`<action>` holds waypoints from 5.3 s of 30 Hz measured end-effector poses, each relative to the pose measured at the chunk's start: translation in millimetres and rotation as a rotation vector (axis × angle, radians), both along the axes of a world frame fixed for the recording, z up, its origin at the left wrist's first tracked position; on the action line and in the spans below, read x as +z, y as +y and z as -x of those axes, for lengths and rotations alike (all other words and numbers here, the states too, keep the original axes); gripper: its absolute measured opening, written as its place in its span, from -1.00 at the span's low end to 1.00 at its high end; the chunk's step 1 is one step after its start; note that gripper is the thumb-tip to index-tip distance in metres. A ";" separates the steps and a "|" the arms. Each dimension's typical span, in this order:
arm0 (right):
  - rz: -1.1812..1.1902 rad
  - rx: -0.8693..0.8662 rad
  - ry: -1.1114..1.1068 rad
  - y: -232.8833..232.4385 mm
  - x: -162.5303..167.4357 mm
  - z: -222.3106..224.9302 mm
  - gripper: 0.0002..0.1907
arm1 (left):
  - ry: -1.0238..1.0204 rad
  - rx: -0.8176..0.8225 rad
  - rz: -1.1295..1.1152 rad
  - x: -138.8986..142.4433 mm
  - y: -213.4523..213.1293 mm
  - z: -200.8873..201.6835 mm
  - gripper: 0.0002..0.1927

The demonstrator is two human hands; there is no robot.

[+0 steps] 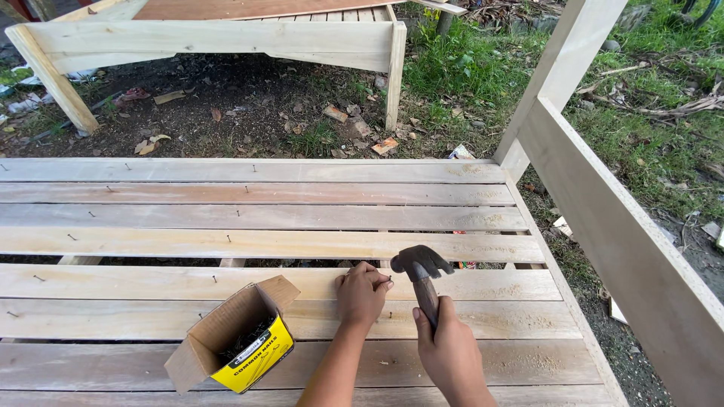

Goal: The person takes nails from a cardboard nail box and hammers them into the wooden slats of a furniture frame using a claw hammer, working along the slats and pressing nails in place before striking. At the end they pick up the nail box and hammer from the frame.

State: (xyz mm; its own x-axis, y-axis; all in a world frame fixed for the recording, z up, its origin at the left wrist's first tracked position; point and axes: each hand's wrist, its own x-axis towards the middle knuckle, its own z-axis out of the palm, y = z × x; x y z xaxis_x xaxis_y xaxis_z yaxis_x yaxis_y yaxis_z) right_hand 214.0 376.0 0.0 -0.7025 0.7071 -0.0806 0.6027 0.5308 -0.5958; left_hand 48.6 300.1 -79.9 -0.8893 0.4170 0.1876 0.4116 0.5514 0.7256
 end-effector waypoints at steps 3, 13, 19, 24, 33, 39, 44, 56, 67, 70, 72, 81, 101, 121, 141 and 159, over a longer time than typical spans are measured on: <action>-0.007 0.036 -0.044 -6.0 11.9 10.6 -0.60 | -0.020 -0.025 -0.019 0.4 -3.6 1.8 -0.89; -0.164 0.005 0.330 -8.0 0.4 1.4 -0.58 | 0.072 -0.005 -0.341 -6.7 -14.2 10.4 -0.73; -0.086 -0.004 0.038 -5.2 -4.3 22.8 -0.61 | 0.181 -0.095 -0.371 77.5 -61.2 -19.7 -0.82; -0.002 -0.036 0.165 -18.1 12.2 5.1 -0.59 | -0.005 0.270 0.304 143.9 -201.4 -2.3 -0.83; 0.141 -0.057 0.228 -48.6 -10.2 -20.9 -0.57 | -0.117 -0.241 0.798 96.6 -208.6 38.1 -0.69; 0.234 -0.134 0.206 -43.3 -8.2 -37.9 -0.56 | 0.003 -0.244 0.882 94.6 -191.8 37.5 -0.74; 0.369 -0.176 0.243 -42.3 23.3 -51.1 -0.60 | 0.081 -0.257 0.831 108.3 -210.0 28.3 -0.76; 0.529 -0.209 0.225 -35.1 9.2 -35.8 -0.62 | 0.083 -0.162 0.295 180.2 -211.9 7.0 -0.85; 0.091 -0.128 -0.034 14.5 -36.9 24.5 -0.51 | -0.341 -0.200 -0.338 104.0 -66.9 -0.2 -0.86; 0.085 -0.133 -0.060 20.6 -38.5 37.0 -0.52 | 0.107 -0.166 -0.218 62.3 -46.7 17.5 -0.86; 0.065 -0.115 -0.033 23.9 -39.9 43.5 -0.52 | 0.191 -0.073 -0.028 40.9 -37.4 29.2 -0.93; 0.095 -0.136 -0.009 42.9 -51.8 50.0 -0.52 | 0.188 0.085 0.093 18.1 9.5 71.9 -0.89; 0.184 -0.140 0.007 52.0 -62.4 51.1 -0.53 | 0.029 0.093 -0.216 -13.0 49.5 83.3 -0.91; -0.010 -0.013 0.052 51.5 -11.1 90.9 -0.59 | -0.056 0.047 -0.123 8.1 46.9 76.0 -0.37; -0.064 -0.071 -0.001 60.7 -67.8 98.0 -0.61 | 0.213 -0.086 0.227 -11.4 11.7 57.5 -0.62; -0.003 -0.058 0.155 58.4 -61.5 97.6 -0.62 | 0.180 -0.042 0.377 -3.3 10.6 49.0 -0.54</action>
State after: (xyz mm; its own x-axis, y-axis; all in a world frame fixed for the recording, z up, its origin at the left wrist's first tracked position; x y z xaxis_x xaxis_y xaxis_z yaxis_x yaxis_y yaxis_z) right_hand 116.4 434.4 -61.5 -0.6644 0.7469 0.0276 0.5333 0.4996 -0.6827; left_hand -0.4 310.7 -83.2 -0.8369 0.5217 0.1654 0.5414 0.7446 0.3904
